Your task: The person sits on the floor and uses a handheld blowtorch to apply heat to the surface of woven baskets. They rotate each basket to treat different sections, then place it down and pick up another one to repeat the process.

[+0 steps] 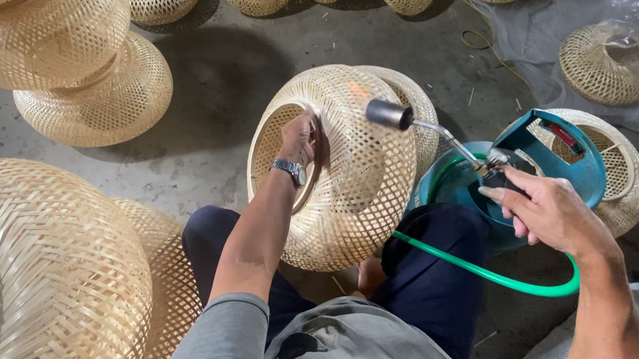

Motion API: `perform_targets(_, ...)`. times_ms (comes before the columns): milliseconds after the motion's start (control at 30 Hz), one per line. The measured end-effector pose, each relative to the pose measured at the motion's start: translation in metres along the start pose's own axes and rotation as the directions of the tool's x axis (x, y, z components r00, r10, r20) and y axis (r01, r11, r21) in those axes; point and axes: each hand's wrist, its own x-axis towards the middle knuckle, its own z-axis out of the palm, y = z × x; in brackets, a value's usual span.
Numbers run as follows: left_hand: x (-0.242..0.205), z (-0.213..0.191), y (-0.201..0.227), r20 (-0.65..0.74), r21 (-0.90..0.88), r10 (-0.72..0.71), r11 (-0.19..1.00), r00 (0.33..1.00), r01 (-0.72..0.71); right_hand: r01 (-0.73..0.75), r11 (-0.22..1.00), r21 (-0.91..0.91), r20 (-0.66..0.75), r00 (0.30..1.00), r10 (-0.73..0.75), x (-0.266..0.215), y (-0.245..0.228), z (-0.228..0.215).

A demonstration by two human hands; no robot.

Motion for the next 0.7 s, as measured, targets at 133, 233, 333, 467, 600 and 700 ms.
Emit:
perform_targets(133, 0.044, -0.021, -0.025, 0.168, -0.144, 0.11, 0.986, 0.98, -0.086, -0.073, 0.994, -0.084, -0.032, 0.997, 0.071, 0.004, -0.011, 0.0)
perform_targets(233, 0.054, -0.018, -0.023, 0.238, -0.167, 0.064, 0.986, 0.969, -0.024, -0.036, 0.997, -0.072, -0.02, 0.999, 0.035, 0.005, -0.02, -0.005)
perform_targets(333, 0.051, -0.013, -0.014, 0.34, -0.114, 0.029, 0.993, 0.94, 0.011, 0.002, 0.998, -0.059, 0.006, 1.0, -0.001, 0.01, -0.025, -0.004)
perform_targets(467, 0.025, 0.009, 0.001, 0.27, -0.097, -0.005, 0.995, 0.963, 0.032, -0.025, 0.991, -0.129, -0.062, 0.998, 0.017, 0.02, -0.029, -0.002)
perform_targets(600, 0.0, 0.027, 0.019, -0.088, 0.165, -0.008, 0.986, 0.996, 0.023, 0.038, 0.997, -0.062, -0.014, 0.999, -0.039, 0.025, -0.03, -0.002)
perform_targets(700, 0.007, 0.02, 0.016, -0.102, 0.08, 0.027, 0.997, 0.994, -0.019, -0.025, 0.994, -0.106, -0.031, 0.999, 0.022, 0.03, -0.032, 0.002)
